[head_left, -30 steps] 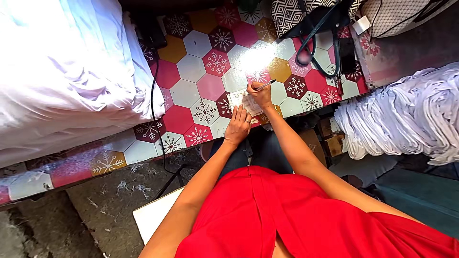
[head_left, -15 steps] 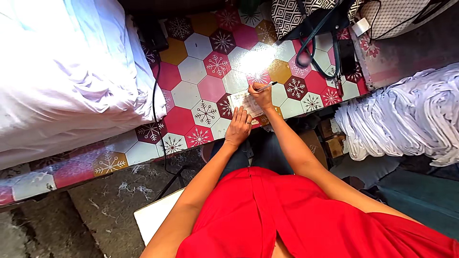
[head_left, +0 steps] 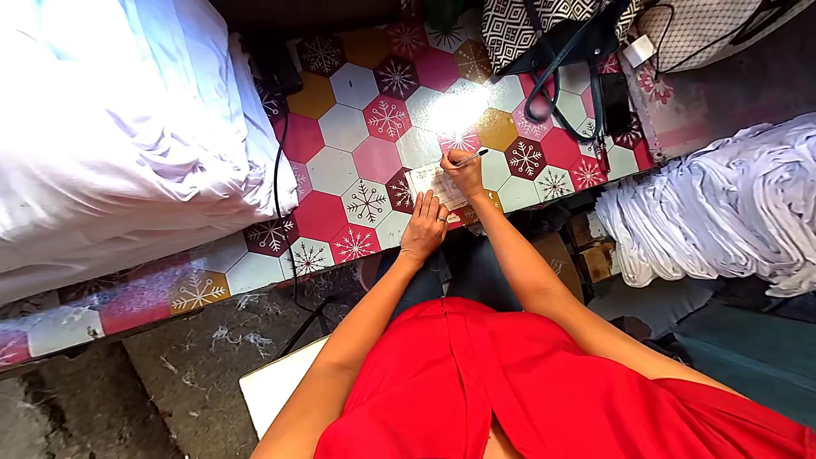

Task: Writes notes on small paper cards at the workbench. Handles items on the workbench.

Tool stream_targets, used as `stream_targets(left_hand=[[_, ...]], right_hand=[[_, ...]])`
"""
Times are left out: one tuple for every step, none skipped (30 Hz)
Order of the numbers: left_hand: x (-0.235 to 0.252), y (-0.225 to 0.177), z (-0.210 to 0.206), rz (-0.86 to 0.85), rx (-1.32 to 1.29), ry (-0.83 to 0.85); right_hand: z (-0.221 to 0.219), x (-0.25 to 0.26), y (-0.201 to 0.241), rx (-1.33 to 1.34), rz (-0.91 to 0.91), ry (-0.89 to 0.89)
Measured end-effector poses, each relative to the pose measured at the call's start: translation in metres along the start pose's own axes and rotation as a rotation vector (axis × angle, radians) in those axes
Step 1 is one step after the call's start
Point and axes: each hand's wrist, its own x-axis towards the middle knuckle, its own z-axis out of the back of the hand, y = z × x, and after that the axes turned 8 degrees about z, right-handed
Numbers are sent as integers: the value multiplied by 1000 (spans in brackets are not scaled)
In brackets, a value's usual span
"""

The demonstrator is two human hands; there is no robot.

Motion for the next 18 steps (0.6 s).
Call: stream_targets(left_hand=[[0, 0, 0, -1, 3, 2], [0, 0, 0, -3, 5, 2], [0, 0, 0, -5, 4, -1], [0, 0, 0, -6, 6, -4], [0, 0, 0, -6, 10, -6], [0, 0, 0, -6, 13, -3], [0, 0, 0, -5, 13, 5], [0, 0, 0, -3, 10, 8], [0, 0, 0, -2, 11, 4], [0, 0, 0, -3, 12, 0], [0, 0, 0, -3, 14, -1], [0, 0, 0, -3, 13, -1], [-1, 0, -1, -4, 13, 1], [-1, 0, 0, -2, 12, 4], [-1, 0, 0, 0, 10, 9], [0, 0, 0, 2, 8, 15], [0, 0, 1, 4, 7, 18], [0, 0, 1, 3, 5, 22]], right_hand=[[0, 0, 0, 5, -2, -3], [1, 0, 0, 18, -12, -8], [2, 1, 1, 40, -30, -18], [3, 2, 2, 79, -57, -27], [3, 3, 1, 120, -83, -40], [3, 4, 0, 159, -106, -54], [4, 4, 0, 189, -122, -65], [4, 4, -1, 212, -135, -70], [4, 4, -1, 234, -147, -74], [4, 4, -1, 251, -155, -77], [4, 4, -1, 262, -158, -79], [4, 4, -1, 267, -161, -78], [5, 4, -1, 268, -163, -75], [5, 4, -1, 268, -164, -73], [5, 4, -1, 270, -162, -73], [5, 4, -1, 269, -156, -72], [5, 4, -1, 269, -149, -72], [5, 4, -1, 270, -142, -72]])
